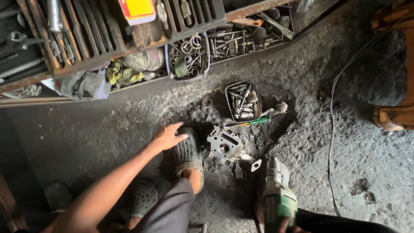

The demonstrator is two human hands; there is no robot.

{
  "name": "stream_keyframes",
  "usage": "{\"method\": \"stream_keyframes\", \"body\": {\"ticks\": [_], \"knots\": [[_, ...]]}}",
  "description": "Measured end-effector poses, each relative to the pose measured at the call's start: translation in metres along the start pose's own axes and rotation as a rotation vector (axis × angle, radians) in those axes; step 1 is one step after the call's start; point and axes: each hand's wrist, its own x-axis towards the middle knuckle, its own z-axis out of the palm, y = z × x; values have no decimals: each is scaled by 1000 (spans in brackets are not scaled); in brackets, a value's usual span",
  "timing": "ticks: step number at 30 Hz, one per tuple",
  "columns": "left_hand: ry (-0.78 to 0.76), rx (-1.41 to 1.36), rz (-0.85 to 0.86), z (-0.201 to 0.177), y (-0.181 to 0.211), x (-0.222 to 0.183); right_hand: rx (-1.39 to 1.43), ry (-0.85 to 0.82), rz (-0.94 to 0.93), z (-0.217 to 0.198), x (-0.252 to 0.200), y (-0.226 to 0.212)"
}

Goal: The person sits on the floor and uses a drill to bore into a metallic engine head, alternating between drilling and clearing debris by hand and with a small metal tool while another person observes.

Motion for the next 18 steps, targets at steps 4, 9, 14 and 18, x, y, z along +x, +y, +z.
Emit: {"method": "stream_keyframes", "body": {"ticks": [4, 9, 14, 18], "knots": [[-423, -1302, 389, -82, 91, -54, -2, -112, -204, -9, -17, 15], [-464, -1888, 591, -126, 157, -97, -23, -88, -263, -3, -10, 18], [-129, -1516, 308, -96, 124, -72, -29, -84, -275, 1, -9, 17], [194, 241, 159, -9, 70, -35, -31, -100, -258, 2, -8, 19]]}}
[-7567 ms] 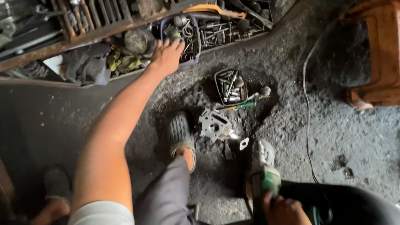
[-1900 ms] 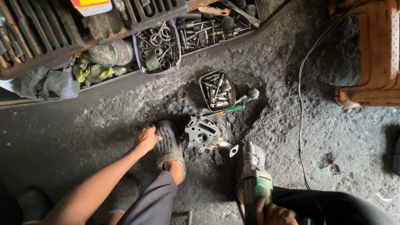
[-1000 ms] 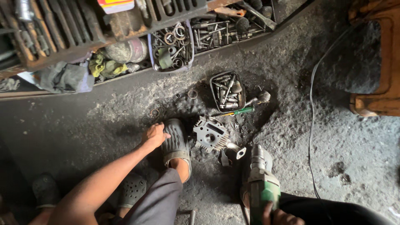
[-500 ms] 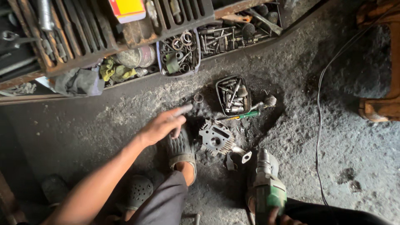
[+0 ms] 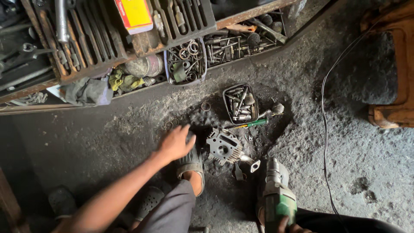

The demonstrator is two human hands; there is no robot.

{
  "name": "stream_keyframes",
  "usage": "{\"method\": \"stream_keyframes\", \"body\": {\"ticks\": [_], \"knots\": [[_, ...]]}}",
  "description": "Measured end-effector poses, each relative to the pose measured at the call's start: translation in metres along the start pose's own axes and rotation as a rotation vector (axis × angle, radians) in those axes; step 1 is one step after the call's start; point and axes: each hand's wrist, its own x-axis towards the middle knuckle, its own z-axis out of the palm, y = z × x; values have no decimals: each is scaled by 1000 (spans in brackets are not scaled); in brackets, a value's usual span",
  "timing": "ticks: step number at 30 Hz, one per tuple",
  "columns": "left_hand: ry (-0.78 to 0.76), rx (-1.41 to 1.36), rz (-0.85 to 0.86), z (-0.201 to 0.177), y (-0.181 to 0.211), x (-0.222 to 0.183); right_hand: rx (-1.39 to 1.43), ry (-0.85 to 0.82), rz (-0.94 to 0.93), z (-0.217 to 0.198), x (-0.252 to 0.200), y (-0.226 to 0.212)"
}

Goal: The person sits on the floor and uses a drill to bore into a metallic engine head, alternating between drilling and clearing debris by hand and with a small metal tool while another person observes.

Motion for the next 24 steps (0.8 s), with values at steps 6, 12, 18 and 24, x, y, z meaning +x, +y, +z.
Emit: {"method": "stream_keyframes", "body": {"ticks": [6, 12, 18, 24], "knots": [[-628, 127, -70, 59, -39, -21, -53, 155, -73, 3, 0, 9], [-487, 246, 42, 82, -58, -15, 163, -133, -210, -4, -4, 17], [-350, 570, 72, 124, -63, -6, -2, 206, 94, 12, 18, -1], [-454, 525, 8, 112, -54, -10, 35, 133, 83, 3, 14, 15]]}}
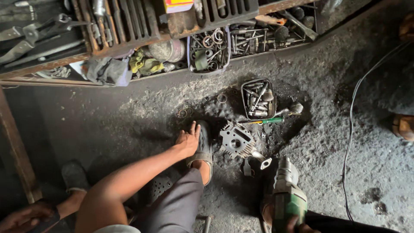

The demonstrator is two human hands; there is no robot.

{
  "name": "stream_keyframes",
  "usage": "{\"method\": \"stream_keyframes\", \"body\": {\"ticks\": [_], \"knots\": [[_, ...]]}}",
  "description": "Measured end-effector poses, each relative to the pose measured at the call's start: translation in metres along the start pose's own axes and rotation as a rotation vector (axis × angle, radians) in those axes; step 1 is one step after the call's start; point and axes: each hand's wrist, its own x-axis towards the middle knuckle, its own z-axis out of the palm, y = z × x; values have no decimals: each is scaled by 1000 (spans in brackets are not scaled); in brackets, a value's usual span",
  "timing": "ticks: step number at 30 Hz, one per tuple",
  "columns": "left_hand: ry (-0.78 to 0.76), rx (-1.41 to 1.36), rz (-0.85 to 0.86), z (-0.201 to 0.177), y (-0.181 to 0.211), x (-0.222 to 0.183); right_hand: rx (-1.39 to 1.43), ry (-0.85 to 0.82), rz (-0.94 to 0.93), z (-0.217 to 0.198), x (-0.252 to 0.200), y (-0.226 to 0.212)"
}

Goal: The person sits on the floor and uses a drill to bore into a metallic engine head, alternating between drilling and clearing debris by hand and with a small metal tool while another person observes.

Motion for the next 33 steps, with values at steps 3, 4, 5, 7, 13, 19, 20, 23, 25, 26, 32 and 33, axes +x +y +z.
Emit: {"method": "stream_keyframes", "body": {"ticks": [3, 4, 5, 7, 13, 19, 20, 23, 25, 26, 32, 33], "knots": [[92, 41, 22, 6, -2, 3, 115, -276, -226, -41, 39, 33], [94, 57, -9, 12, -2, 2, 172, -427, -271, -64, 65, 41], [97, 74, -39, 15, -4, 8, 223, -635, -310, -83, 93, 49], [22, 79, -35, 17, 1, 13, 290, -1181, -319, -119, 148, 57], [-102, -6, -89, -1, -4, 11, 277, -1353, -415, -136, 224, 78], [-145, 65, -89, -4, 2, 9, 222, -1314, -394, -145, 237, 80], [-133, 87, -77, -2, 0, 10, 218, -1309, -415, -146, 239, 80], [-92, 97, -69, 5, -4, 14, 210, -1305, -459, -149, 246, 82], [-75, 84, -72, 10, -5, 16, 212, -1330, -460, -150, 250, 83], [-68, 75, -73, 12, -6, 18, 210, -1322, -452, -150, 251, 84], [-82, 76, -71, 8, -6, 18, 194, -1303, -448, -150, 253, 85], [-86, 64, -80, 8, -5, 18, 199, -1310, -444, -150, 253, 85]]}}
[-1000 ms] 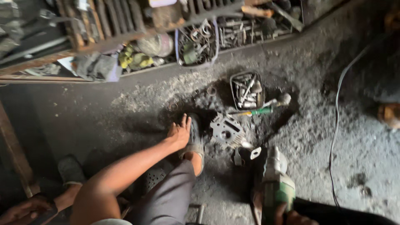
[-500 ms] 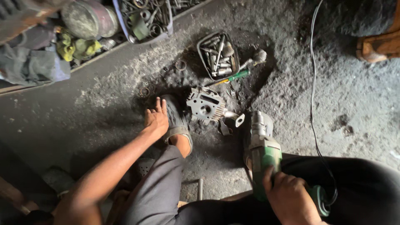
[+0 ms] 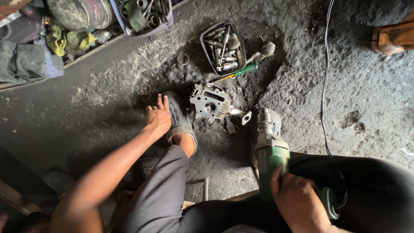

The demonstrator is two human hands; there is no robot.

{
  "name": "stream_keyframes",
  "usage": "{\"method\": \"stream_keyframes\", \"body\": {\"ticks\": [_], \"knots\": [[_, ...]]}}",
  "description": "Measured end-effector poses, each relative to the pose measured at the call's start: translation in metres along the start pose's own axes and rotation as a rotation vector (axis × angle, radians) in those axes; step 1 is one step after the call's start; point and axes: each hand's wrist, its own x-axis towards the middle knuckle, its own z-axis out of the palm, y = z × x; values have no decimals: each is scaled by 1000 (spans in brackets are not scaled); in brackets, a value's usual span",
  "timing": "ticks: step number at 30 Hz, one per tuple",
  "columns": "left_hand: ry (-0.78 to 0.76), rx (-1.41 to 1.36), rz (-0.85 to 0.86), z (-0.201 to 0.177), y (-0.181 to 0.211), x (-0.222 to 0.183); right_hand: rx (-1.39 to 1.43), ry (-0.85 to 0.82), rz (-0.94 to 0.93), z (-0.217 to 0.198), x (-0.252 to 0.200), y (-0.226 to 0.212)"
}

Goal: The person sits on the floor and uses a drill to bore into a metallic engine head, alternating between drilling and clearing debris by hand and with a small metal tool while another person observes.

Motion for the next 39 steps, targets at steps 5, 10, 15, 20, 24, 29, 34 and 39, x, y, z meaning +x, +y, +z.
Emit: {"method": "stream_keyframes", "body": {"ticks": [5, 10, 15, 20, 24, 29, 34, 39], "knots": [[-9, 113, 3, 1, -1, 3, -7, -37, -32, -5, -1, 2], [-29, 187, 8, -4, 2, 3, -7, -28, -25, -7, -4, 1], [-94, 161, 102, -67, -1, -10, 24, -37, -31, -4, -3, 0], [362, -224, 243, -164, 15, 21, 19, -25, -17, -4, -4, -5], [600, -178, 450, -210, 64, 76, 24, -3, -18, -9, -4, -6], [621, -167, 488, -194, 106, 129, 38, 13, -20, -11, -4, -7], [851, 212, 464, -169, 117, 149, 51, 3, -53, -10, -7, -5], [850, 181, 552, -175, 106, 151, 43, -34, -37, -10, -7, -5]]}}
